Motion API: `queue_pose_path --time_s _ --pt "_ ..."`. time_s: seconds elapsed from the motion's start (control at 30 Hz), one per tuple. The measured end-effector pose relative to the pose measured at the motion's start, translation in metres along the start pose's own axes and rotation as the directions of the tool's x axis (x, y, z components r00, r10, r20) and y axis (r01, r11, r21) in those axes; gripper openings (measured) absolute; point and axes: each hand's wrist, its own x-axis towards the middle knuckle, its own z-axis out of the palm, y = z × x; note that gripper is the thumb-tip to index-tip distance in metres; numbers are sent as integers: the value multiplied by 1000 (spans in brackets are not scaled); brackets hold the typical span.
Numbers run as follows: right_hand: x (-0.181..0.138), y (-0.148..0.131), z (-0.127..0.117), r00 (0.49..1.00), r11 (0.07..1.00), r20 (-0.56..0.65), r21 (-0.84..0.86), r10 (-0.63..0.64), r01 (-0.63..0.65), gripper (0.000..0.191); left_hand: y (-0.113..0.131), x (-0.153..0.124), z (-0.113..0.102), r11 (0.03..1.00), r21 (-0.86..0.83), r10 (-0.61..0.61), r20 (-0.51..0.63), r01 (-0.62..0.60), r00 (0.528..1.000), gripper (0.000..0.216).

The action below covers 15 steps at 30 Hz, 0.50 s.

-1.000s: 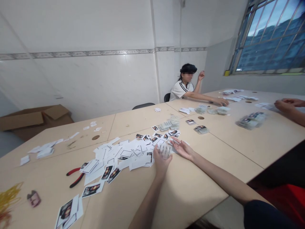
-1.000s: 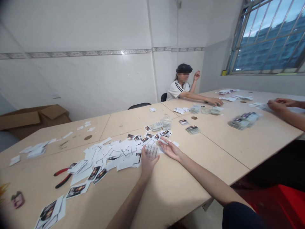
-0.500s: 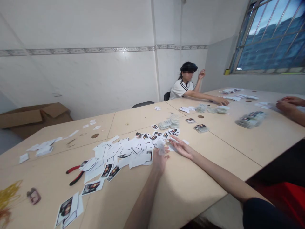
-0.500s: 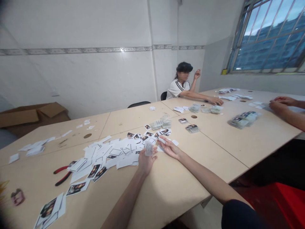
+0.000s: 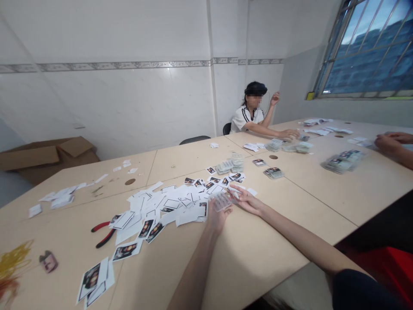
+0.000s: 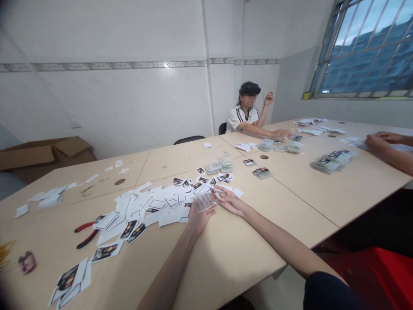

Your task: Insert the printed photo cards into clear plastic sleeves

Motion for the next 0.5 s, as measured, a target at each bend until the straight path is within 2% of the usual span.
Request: queue_pose_path --time_s 0.27,0.4,0.5 --pt "-1 2 1 999 994 -26 -97 -44 41 57 -10 2 -4 997 53 64 -53 -61 997 17" --pt "-1 7 -2 995 974 -47 -213 -91 79 61 -9 2 -4 996 45 76 -59 -74 995 20" --pt "1 11 -7 981 937 -122 -333 -152 104 61 -8 1 -5 996 35 82 -46 -81 996 19"
